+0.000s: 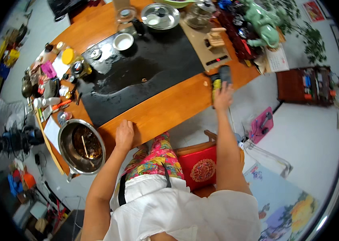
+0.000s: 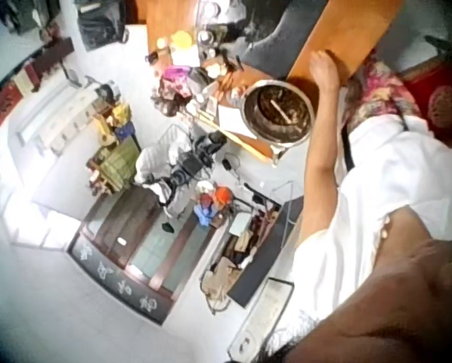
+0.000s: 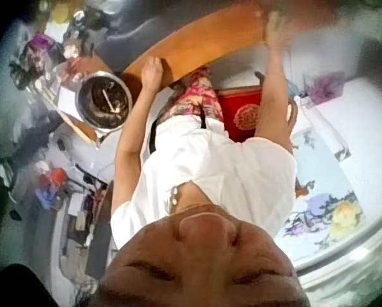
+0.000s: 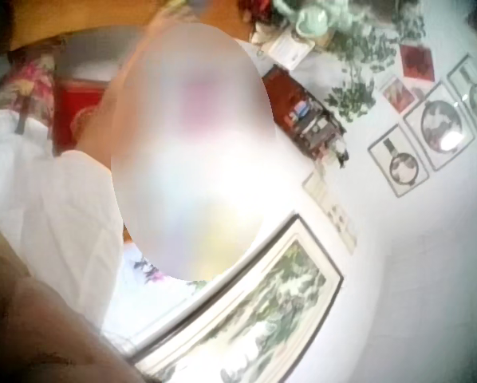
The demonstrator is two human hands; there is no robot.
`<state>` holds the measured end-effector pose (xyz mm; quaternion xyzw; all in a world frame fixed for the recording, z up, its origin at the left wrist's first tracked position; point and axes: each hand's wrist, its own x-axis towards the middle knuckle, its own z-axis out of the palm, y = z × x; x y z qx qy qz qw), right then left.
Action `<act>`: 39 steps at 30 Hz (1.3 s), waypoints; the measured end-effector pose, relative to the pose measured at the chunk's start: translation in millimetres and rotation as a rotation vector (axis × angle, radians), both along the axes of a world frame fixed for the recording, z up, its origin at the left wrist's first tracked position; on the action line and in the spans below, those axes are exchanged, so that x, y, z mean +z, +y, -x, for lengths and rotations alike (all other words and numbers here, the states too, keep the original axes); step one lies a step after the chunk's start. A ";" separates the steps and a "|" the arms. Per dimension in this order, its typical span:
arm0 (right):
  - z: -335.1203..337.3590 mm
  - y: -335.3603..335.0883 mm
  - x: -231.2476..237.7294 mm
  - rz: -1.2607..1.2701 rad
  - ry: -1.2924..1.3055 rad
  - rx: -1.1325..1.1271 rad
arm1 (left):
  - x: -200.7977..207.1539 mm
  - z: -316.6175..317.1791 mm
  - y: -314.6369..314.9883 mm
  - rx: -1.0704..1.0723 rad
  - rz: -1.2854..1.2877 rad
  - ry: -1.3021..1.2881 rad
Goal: The person wipes the surface of a wooden table with a cloth, moves a kettle and several small cups, and later empties the contents of a metal bowl into a small bucket.
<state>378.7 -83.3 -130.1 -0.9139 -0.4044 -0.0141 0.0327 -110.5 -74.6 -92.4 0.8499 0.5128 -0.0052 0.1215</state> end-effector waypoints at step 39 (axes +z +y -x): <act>460.3 153.8 34.4 -0.038 0.469 1.005 | 139.8 198.5 -69.6 0.944 -0.222 -0.509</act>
